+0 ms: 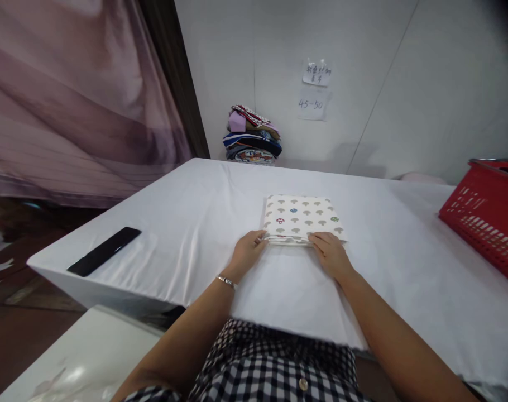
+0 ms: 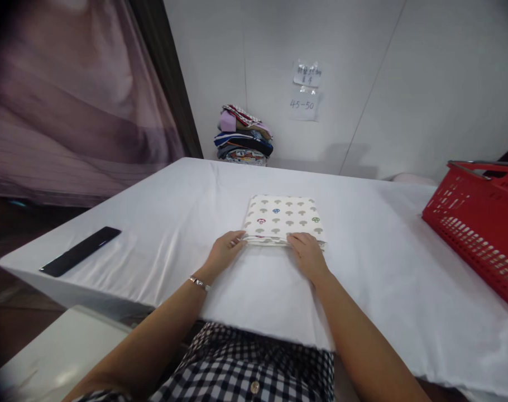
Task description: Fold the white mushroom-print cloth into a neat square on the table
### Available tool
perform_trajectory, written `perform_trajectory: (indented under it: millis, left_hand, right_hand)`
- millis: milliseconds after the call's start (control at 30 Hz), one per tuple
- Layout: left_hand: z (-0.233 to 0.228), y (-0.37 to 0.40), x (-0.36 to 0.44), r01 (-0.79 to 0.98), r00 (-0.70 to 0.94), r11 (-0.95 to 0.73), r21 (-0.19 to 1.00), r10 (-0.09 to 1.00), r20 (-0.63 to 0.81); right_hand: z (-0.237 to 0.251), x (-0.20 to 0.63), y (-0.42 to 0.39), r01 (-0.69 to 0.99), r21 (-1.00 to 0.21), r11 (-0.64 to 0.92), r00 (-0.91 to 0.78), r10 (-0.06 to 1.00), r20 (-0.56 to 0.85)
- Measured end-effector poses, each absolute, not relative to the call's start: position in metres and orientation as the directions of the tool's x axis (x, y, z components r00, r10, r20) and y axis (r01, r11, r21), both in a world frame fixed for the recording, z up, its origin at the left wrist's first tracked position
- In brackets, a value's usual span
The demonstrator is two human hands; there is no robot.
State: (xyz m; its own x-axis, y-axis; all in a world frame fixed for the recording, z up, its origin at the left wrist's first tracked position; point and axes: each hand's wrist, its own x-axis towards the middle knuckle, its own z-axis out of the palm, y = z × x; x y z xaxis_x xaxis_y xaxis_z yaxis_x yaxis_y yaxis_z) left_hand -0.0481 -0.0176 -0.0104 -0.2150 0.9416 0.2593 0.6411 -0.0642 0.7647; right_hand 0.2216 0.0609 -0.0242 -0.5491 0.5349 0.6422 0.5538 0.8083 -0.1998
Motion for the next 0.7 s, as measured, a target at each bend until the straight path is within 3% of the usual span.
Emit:
perform_trajectory:
  millis: [200,400,533,633,700]
  left_hand:
    - [-0.004,-0.012,-0.038,0.58,-0.293,-0.018,0.814,0.928,0.229]
    - [-0.008,-0.012,-0.041,0.63,-0.317,0.043,0.775,0.926,0.206]
    - [-0.004,-0.01,-0.04,0.74,-0.269,-0.089,0.667,0.87,0.414]
    - [0.007,-0.003,-0.028,0.805,-0.09,-0.292,0.516,0.8,0.593]
    - [0.013,0.005,-0.018,0.84,0.061,-0.376,0.391,0.782,0.62]
  right_hand:
    - [-0.023,0.222,0.06,0.545,-0.213,0.81,-0.547,0.537,0.642]
    - [-0.022,0.222,0.06,0.534,-0.233,0.813,-0.549,0.543,0.635]
    - [-0.021,0.22,0.059,0.537,-0.253,0.804,-0.542,0.559,0.627]
    - [-0.02,0.219,0.058,0.541,-0.262,0.799,-0.537,0.569,0.624]
    - [-0.019,0.218,0.058,0.54,-0.26,0.801,-0.538,0.565,0.626]
